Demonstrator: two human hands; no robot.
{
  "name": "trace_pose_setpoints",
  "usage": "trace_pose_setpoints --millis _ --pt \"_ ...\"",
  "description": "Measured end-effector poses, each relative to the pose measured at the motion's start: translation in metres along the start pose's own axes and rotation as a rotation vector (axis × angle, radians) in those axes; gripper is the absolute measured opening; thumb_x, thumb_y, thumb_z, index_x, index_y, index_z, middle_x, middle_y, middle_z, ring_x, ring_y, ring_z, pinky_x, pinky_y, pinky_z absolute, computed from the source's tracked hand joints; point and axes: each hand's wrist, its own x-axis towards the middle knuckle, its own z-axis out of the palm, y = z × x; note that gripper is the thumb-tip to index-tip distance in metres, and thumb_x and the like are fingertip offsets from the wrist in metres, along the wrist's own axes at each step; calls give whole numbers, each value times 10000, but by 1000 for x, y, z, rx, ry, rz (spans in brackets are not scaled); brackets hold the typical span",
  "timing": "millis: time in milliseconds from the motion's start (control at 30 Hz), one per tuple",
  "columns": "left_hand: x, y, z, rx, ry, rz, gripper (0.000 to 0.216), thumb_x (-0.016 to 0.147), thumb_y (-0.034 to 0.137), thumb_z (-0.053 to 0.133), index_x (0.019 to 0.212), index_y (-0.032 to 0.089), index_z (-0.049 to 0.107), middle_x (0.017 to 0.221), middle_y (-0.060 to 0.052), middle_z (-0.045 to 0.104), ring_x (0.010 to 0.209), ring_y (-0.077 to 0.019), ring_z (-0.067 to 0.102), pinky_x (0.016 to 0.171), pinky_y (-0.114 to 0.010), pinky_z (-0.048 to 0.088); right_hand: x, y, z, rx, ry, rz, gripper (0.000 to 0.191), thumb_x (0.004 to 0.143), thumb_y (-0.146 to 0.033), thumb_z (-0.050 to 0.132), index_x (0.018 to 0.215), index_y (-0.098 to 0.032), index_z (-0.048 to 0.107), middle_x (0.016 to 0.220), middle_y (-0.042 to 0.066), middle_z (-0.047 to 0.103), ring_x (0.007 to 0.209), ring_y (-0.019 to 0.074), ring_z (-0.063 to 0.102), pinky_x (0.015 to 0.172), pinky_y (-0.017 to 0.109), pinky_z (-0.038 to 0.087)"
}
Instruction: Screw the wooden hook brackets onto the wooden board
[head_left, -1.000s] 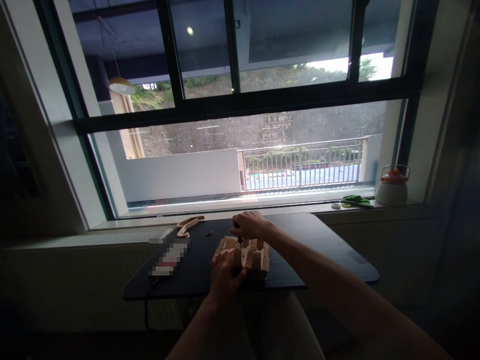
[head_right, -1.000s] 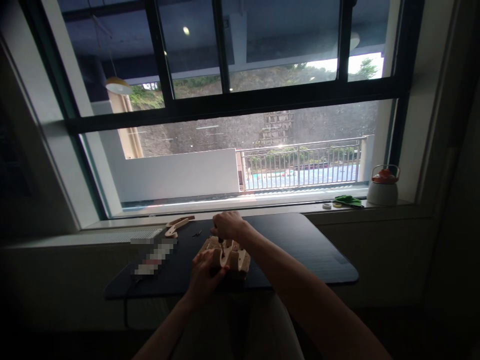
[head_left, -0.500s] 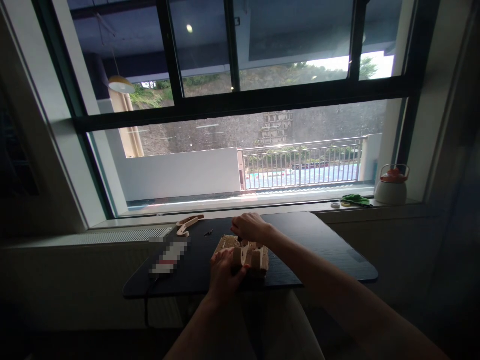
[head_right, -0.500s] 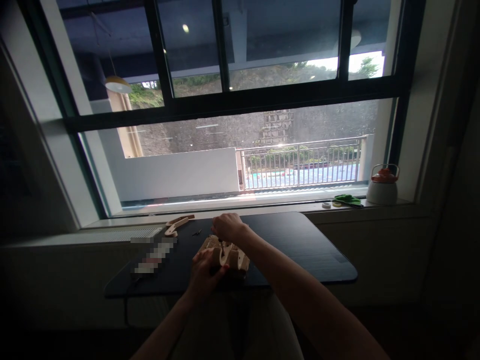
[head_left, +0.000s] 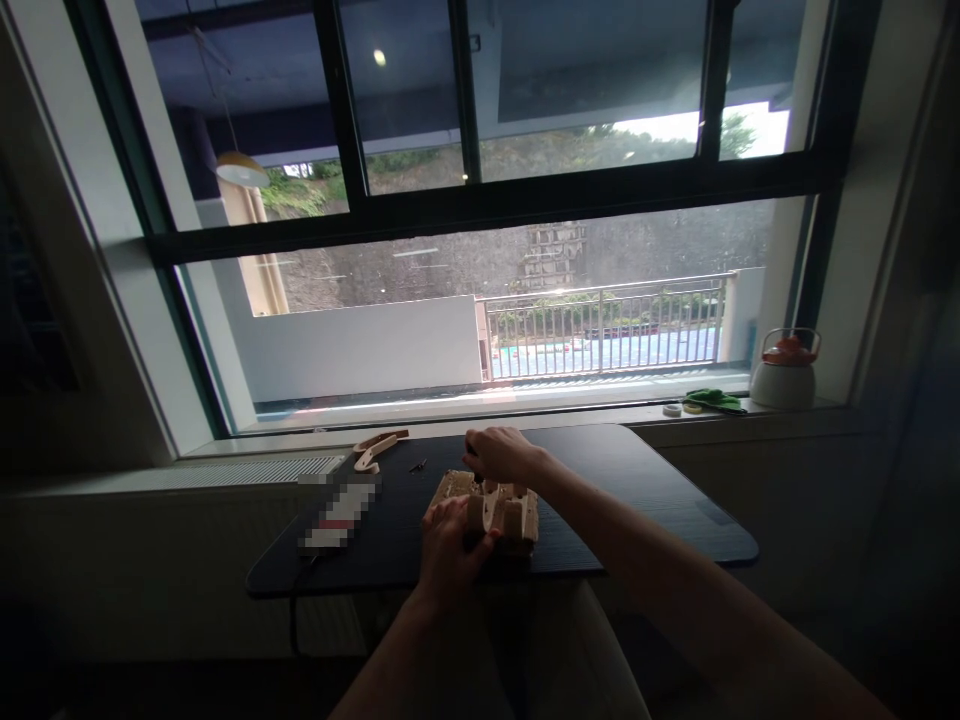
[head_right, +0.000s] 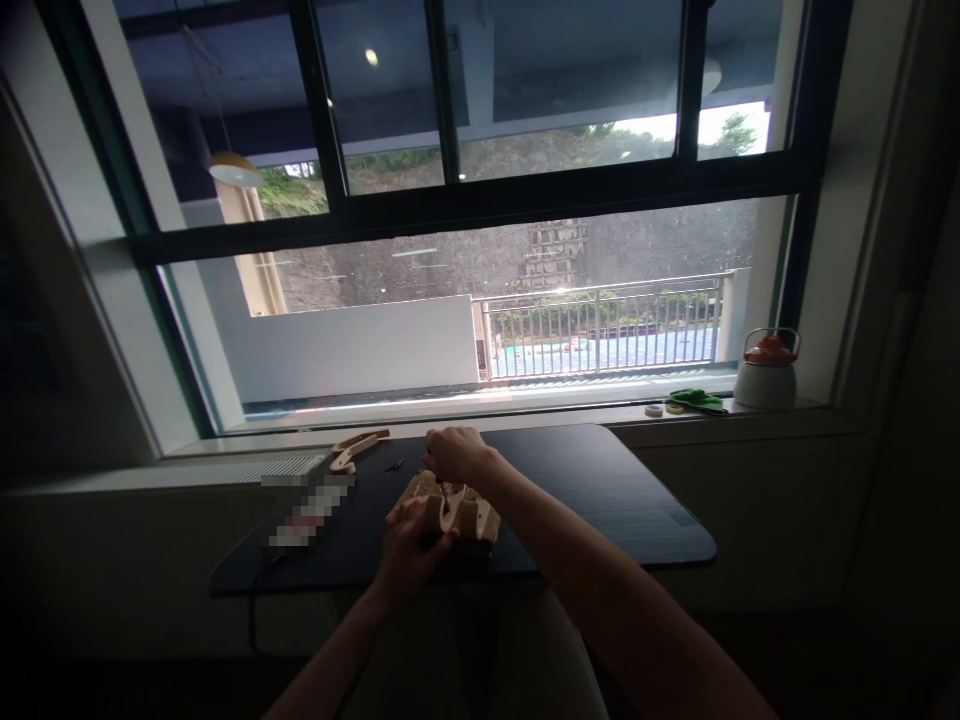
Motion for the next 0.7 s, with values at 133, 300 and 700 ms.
trace_pose_setpoints --millis 133,300,700 --pt "-1 -2 2 5 -3 -2 372 796 484 518 1060 225 558 1046 -63 612 1024 -264 532 921 -449 375 -2 4 -6 5 3 -18 327 841 -421 473 1032 -183 591 922 86 679 777 193 632 586 238 402" --pt "-1 -5 4 17 4 -5 377 782 494 528 1040 222 563 1049 -65 615 1023 -267 530 936 -445 362 -2 8 -5 32 -12 -56 262 870 -349 433 998 -214 617 924 56 679 793 161 627 587 210 378" --pt "-2 -3 4 -1 5 -2 384 797 479 522 1073 213 534 1055 -73 601 1026 -265 524 916 -449 375 -1 10 -10 33 -5 -63 284 833 -392 480 1011 -232 631 922 44 685 767 163 619 578 215 380"
